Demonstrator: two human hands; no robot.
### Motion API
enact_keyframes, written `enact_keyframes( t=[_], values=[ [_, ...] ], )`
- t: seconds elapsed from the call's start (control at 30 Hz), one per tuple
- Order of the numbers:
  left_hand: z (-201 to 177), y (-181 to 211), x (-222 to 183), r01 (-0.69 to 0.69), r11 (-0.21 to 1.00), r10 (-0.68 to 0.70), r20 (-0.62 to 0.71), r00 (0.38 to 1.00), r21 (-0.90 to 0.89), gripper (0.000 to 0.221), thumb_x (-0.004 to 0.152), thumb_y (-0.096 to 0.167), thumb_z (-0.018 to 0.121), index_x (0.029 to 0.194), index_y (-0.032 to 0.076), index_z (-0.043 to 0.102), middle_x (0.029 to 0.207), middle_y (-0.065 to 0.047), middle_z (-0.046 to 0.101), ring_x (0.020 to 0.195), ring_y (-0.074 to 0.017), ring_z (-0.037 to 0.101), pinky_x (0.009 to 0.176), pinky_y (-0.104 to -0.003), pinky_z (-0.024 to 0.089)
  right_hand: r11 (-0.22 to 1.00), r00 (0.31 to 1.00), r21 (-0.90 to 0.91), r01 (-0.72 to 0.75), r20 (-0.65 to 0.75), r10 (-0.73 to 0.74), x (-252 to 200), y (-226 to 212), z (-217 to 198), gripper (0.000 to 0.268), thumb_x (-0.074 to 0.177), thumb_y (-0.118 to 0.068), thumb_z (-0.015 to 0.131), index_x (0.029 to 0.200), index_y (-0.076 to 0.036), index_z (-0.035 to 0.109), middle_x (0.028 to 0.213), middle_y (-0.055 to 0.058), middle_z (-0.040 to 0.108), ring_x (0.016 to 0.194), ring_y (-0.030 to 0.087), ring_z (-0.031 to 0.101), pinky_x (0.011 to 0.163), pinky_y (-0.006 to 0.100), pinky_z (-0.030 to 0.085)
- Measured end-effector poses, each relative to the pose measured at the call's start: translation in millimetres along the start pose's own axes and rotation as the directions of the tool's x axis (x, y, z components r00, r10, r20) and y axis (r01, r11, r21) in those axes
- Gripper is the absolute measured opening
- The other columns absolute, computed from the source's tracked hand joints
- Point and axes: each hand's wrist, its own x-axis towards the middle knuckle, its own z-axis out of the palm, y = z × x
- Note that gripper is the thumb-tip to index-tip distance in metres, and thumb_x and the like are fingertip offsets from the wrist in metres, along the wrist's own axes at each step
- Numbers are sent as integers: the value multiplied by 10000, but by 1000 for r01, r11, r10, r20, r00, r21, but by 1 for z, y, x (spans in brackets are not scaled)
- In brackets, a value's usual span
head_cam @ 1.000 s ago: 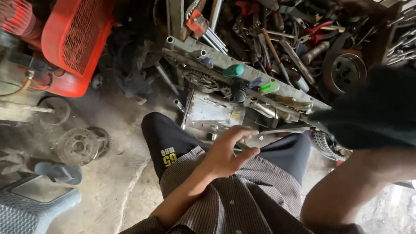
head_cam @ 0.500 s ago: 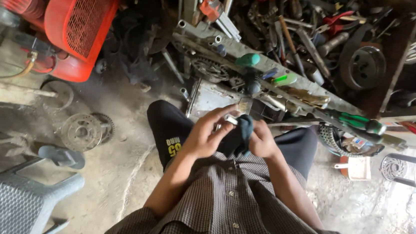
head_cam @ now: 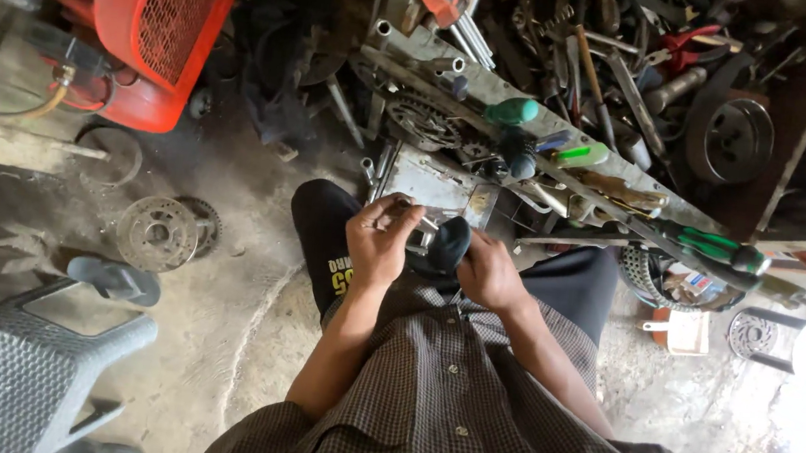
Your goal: Cleaning and inspecting a motorcycle engine component using a cloth and a tool.
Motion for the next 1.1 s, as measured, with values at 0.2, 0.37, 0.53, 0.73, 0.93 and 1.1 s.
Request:
enact_keyframes(
  t=[0.2,0.37,0.53,0.73,0.93,1.1],
  values=[
    [-3,-11,2,36,997,-40,-66,997,-63,195,916,143,803,1041,3,749,908,-68,770,756,-140,718,696,-284,622,985,994,170,-18,-101,35,-4,17,11,104,933,-6,585,1012,4,652,907,117,674,806,257,639,728,355,535],
    [-3,8,5,13,984,-24,-61,998,-179,211,931,139,785,1087,5,736,937,-79,758,797,-150,709,751,-312,631,769,937,621,-155,-155,314,-20,61,30,144,1045,-57,577,995,8,696,913,1,668,821,78,576,726,244,484],
    [-10,3,8,-54,998,54,-15,998,-15,178,932,128,785,1067,19,742,929,-92,771,756,-154,717,685,-304,625,769,930,618,-166,-161,330,-9,38,17,131,1027,-50,597,986,13,704,936,-11,676,852,72,576,760,241,483],
    [5,24,7,-58,956,17,141,990,286,214,921,173,815,1075,34,759,938,-115,808,786,-167,790,682,-314,657,995,1000,98,-6,2,6,5,11,6,226,766,18,729,990,-8,738,958,37,657,872,154,636,786,309,523],
    [4,21,-8,-225,936,176,191,966,270,431,975,233,730,1315,18,574,1067,-128,674,847,-194,737,676,-294,648,775,974,628,-73,-124,192,-26,81,36,91,999,25,682,977,44,768,992,56,620,940,166,566,842,348,473],
    [5,24,-25,8,964,-100,335,937,266,216,1006,234,695,1062,25,709,839,-60,756,701,-165,711,604,-313,559,165,902,981,-96,16,432,-41,92,69,186,1070,-52,594,1004,32,747,1001,126,734,862,191,686,803,339,567]
  ],
)
